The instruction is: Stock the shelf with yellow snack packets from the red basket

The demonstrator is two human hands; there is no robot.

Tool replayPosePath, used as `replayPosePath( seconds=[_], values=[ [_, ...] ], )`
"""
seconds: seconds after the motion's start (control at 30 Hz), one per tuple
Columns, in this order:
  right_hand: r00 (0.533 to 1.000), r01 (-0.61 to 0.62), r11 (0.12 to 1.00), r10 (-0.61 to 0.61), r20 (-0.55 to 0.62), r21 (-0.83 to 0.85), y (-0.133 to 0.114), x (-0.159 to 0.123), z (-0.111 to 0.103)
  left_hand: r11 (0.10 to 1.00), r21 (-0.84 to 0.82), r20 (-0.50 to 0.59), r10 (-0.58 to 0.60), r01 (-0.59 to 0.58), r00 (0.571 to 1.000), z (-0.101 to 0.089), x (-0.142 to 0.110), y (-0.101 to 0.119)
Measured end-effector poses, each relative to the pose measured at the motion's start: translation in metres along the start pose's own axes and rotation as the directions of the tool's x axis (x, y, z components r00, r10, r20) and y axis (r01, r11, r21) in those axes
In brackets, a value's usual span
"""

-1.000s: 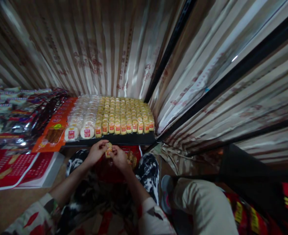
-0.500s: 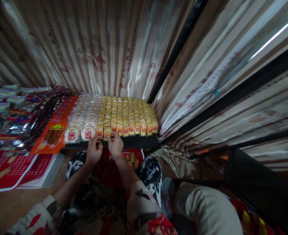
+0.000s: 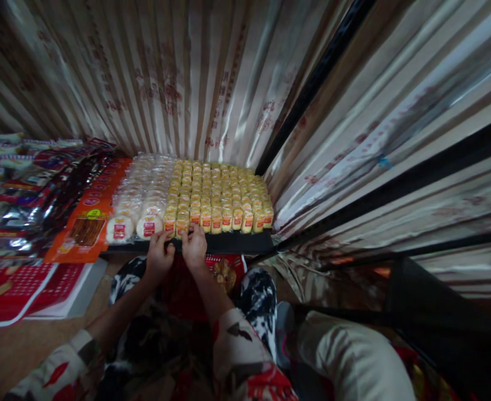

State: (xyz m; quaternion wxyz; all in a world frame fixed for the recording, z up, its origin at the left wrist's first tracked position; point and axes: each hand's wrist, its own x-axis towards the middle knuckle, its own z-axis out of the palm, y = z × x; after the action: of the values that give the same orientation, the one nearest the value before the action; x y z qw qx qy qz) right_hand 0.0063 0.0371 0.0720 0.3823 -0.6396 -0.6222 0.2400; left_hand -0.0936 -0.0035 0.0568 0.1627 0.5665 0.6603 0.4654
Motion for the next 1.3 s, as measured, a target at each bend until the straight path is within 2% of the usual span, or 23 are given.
replayPosePath(
  seconds=[0.3, 0.4, 0.6, 0.77, 0.9, 1.07, 1.3],
  values=[
    [0.999, 0.032, 0.981, -0.035, 0.011, 0.19, 0.005, -0.006, 0.0, 0.999, -0.004, -0.02, 0.042, -0.042, 0.999, -0.004, 0.0, -0.004],
    [0.999, 0.039, 0.986, -0.041, 0.008, 0.165, 0.001, -0.005, 0.002, 0.999, -0.042, -0.008, 0.009, -0.009, 1.0, -0.004, 0.0, -0.006],
    [0.999, -0.034, 0.988, 0.035, -0.009, 0.154, 0.003, -0.003, 0.012, 0.997, -0.08, 0.024, -0.014, 0.016, 1.0, -0.006, 0.0, -0.008],
    [0.996, 0.026, 0.993, -0.016, -0.087, 0.119, 0.0, -0.004, 0.012, 0.995, -0.093, 0.019, -0.027, 0.028, 0.999, -0.008, 0.002, -0.008],
    [0.996, 0.083, 0.99, -0.078, -0.052, 0.111, -0.002, -0.003, 0.01, 0.997, -0.067, 0.037, -0.038, 0.04, 0.999, -0.008, 0.003, -0.008],
    [0.997, 0.066, 0.988, -0.06, -0.046, 0.138, 0.001, -0.002, 0.01, 0.998, -0.047, 0.045, -0.051, 0.053, 0.998, -0.006, 0.001, -0.006],
    [0.992, 0.123, 0.971, -0.116, -0.046, 0.207, 0.003, -0.012, 0.004, 0.995, -0.096, 0.044, 0.02, -0.016, 0.999, -0.007, -0.004, -0.006]
  ],
)
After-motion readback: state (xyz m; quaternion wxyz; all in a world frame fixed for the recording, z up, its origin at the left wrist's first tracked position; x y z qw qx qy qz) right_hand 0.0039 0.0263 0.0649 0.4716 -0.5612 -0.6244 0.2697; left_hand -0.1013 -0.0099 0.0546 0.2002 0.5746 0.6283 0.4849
